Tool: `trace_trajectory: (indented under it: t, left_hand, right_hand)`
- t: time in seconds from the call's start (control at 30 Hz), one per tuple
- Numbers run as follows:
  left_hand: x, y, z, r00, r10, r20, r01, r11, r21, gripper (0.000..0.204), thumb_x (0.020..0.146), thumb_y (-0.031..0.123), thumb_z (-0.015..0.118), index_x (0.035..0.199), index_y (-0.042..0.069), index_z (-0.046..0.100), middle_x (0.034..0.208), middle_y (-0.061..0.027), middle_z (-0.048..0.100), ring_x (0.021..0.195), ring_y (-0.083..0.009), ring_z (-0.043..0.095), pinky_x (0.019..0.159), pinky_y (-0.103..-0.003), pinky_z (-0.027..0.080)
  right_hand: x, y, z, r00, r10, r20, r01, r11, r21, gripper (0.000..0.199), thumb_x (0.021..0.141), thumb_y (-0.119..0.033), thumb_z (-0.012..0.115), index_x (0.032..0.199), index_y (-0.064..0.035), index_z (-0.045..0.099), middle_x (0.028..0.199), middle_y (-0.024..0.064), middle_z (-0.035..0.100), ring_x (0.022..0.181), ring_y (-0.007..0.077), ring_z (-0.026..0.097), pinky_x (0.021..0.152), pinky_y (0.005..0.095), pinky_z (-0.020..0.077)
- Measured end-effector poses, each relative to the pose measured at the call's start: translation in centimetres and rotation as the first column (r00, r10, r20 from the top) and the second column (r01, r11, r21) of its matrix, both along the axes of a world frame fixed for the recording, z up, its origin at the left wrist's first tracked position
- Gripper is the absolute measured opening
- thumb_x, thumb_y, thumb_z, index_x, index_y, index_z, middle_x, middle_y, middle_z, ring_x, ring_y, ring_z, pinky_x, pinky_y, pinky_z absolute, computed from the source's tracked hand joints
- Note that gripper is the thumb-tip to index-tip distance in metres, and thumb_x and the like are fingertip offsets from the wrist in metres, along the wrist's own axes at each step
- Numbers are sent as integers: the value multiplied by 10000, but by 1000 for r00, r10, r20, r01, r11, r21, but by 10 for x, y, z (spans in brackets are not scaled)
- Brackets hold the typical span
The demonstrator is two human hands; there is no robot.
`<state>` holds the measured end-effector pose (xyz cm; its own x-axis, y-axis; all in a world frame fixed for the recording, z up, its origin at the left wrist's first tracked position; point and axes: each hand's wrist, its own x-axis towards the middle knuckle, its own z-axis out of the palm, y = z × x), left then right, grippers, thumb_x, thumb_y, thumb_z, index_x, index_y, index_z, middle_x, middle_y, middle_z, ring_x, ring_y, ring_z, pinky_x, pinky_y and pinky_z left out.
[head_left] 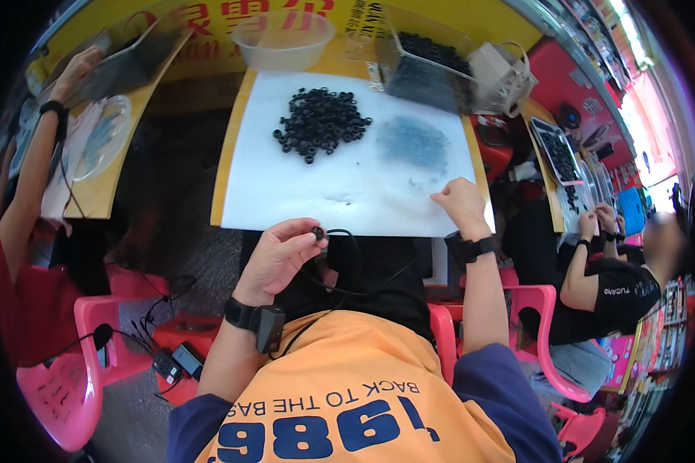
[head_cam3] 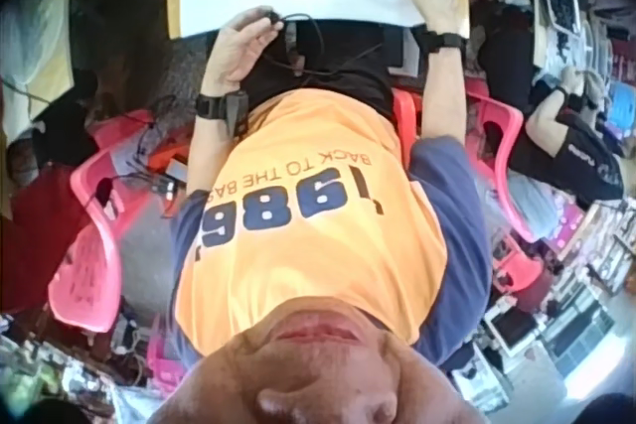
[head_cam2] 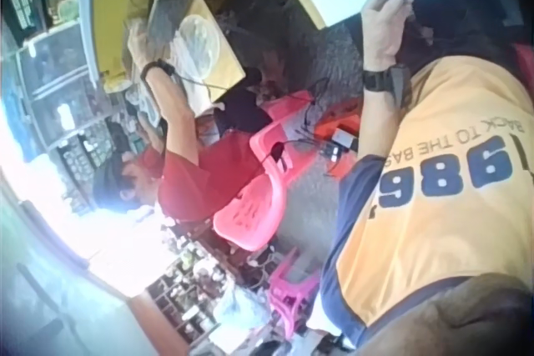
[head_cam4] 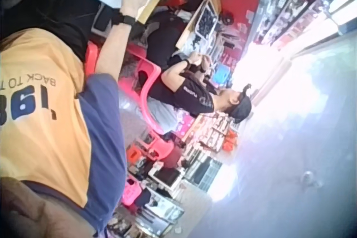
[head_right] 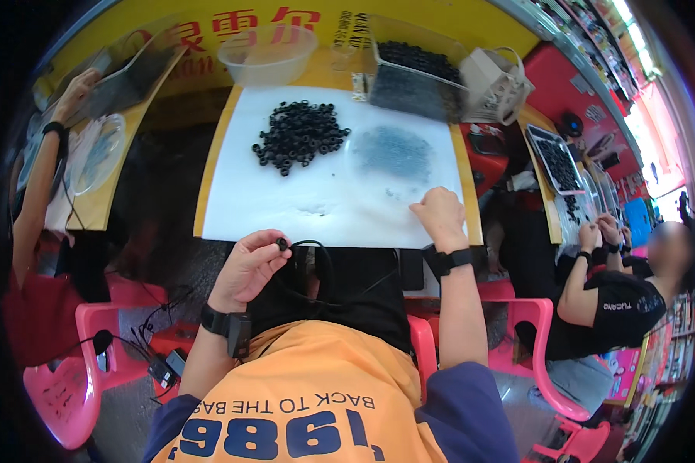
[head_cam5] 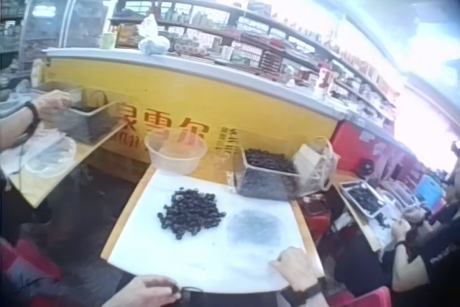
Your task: Assembling small black plastic components by threading them onto a black wire.
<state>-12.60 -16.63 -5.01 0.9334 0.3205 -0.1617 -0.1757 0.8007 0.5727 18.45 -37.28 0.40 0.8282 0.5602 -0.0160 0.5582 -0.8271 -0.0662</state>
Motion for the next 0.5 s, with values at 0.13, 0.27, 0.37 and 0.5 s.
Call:
trace_trajectory:
  t: [0.13, 0.27, 0.37, 0.5]
  left_hand:
    - [-1, 2, 1, 999, 37, 30, -37, 999, 1, 244, 953, -18, 643, 1195, -3, 671, 1099, -124, 710, 984, -197, 711, 883, -286, 595]
    - [-2, 4, 0, 996, 72, 50, -72, 997, -9, 265, 957, -13, 638, 1221, -3, 665, 1117, -119, 707, 1011, -198, 706, 923, -300, 582]
    - [1, 3, 1, 996, 78, 49, -78, 997, 4, 255, 955, -12, 640, 1208, -5, 670, 1138, -122, 706, 1034, -202, 703, 941, -310, 576]
    - [-1, 3, 3, 994, 64, 83, -65, 998, 12, 256, 952, -21, 653, 1207, -14, 672, 1143, -126, 705, 1050, -209, 704, 940, -320, 581]
  right_hand:
    - [9, -9, -9, 998, 14, -54, -7, 991, 132, 246, 755, -278, 779, 831, -45, 765, 845, 174, 738, 853, 357, 713, 765, 438, 546]
    - [-31, 11, 11, 990, 98, -98, -39, 877, 480, 157, 823, -112, 767, 923, 9, 752, 846, 133, 748, 774, 217, 702, 752, 322, 538]
    - [-91, 35, 33, 813, 384, -439, 131, 612, 780, 108, 886, -28, 739, 980, 23, 756, 870, 53, 743, 824, 85, 662, 756, 223, 513]
    - [-157, 70, 45, 585, 605, -540, 183, 550, 815, 113, 904, -18, 731, 1004, 24, 759, 921, 32, 743, 837, 74, 655, 767, 216, 514]
